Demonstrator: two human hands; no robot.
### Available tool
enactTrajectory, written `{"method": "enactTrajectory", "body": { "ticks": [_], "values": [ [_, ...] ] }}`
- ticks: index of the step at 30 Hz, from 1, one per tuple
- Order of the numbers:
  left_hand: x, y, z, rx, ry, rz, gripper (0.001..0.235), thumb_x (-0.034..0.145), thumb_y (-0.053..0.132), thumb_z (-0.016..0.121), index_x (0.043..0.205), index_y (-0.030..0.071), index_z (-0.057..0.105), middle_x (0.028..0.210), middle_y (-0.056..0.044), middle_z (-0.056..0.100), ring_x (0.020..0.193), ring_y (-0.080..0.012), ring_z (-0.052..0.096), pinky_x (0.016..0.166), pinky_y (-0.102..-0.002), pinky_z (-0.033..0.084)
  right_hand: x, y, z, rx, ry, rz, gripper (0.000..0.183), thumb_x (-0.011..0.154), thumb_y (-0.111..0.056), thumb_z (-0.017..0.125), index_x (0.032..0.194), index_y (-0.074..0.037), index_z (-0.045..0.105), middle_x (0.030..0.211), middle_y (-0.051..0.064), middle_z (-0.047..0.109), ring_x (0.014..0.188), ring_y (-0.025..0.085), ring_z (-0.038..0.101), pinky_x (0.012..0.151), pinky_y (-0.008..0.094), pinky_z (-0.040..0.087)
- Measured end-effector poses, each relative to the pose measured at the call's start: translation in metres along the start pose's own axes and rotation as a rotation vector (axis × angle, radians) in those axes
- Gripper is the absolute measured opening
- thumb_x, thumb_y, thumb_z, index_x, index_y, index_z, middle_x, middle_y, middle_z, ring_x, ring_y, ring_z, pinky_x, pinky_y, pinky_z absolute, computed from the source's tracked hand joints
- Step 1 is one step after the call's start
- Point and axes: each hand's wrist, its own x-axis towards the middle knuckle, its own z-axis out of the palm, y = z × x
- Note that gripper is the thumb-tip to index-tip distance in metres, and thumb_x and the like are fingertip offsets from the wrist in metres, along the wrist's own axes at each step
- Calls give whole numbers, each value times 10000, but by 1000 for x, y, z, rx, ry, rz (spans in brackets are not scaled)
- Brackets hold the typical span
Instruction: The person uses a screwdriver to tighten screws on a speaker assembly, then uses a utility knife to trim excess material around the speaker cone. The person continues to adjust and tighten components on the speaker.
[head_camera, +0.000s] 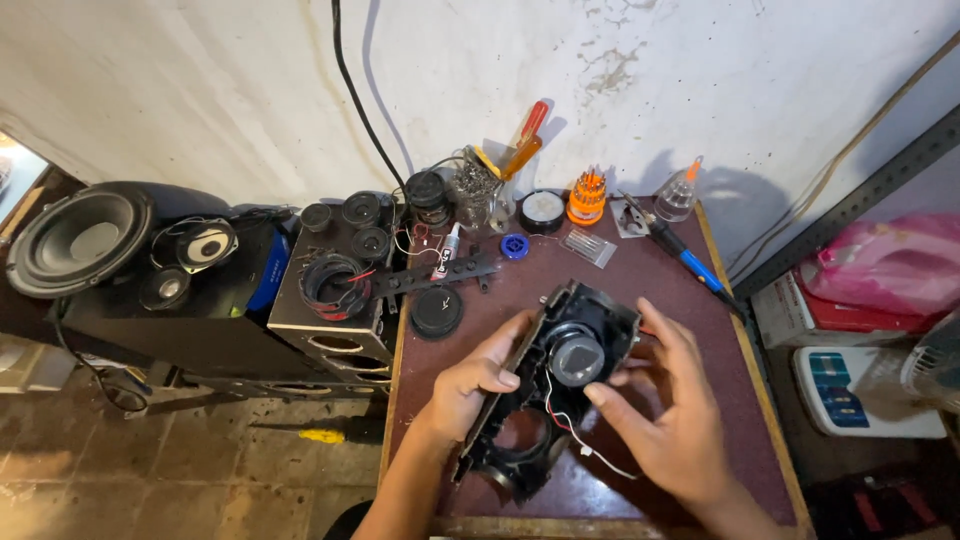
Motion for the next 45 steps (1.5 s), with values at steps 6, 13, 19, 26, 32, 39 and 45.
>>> {"method": "enactTrajectory", "body": {
  "ticks": [6,13,19,26,32,39,45],
  "values": [
    [-2,-26,-31,301,71,38,782,823,262,472,1521,-69,352,1604,-168,379,1508,-251,330,1274,-419,220,17,8,2,245,-94,184,608,917,-86,618,1500,0,468,1381,148,661,1227,188,646,1064,330,499],
    [-1,12,-7,410,-73,22,746,879,326,455,1517,-50,362,1586,-149,401,1489,-240,352,1257,-415,222,18,23,0,145,-58,246,594,869,-65,697,1445,-20,560,1224,94,720,1080,150,668,925,296,560],
    [-2,26,15,356,81,-229,813,839,375,572,1566,75,370,1168,-123,620,877,-186,659,627,-294,567,13,33,3,232,-36,179,601,836,-32,741,1406,-9,551,1166,118,715,957,148,656,827,304,595],
    [0,34,20,792,145,-126,601,853,332,714,1384,90,566,1295,-38,673,1197,-138,582,1072,-325,432,18,33,-10,112,-127,220,619,830,-160,762,1415,-65,580,1138,99,746,978,172,723,856,309,613],
    [2,37,20,810,128,-262,638,832,295,731,1416,100,566,1328,-13,703,1206,-118,611,1088,-300,432,55,54,-52,-515,-110,-144,349,942,-211,673,1258,-65,688,1150,89,741,1042,233,693,923,361,530],
    [18,40,17,1086,8,-348,443,849,247,726,1279,144,691,1116,40,804,945,-77,701,872,-261,524,64,105,-65,-852,-248,-179,340,959,-270,651,1261,-123,705,1081,90,673,1023,336,608,883,446,458],
    [31,44,16,1299,-4,-427,493,752,297,808,1203,109,739,1026,-183,734,1061,-402,694,924,-493,543,68,118,-64,-891,-283,-110,208,954,-270,676,1116,-163,753,903,74,652,957,332,647,841,408,523]
  ]
}}
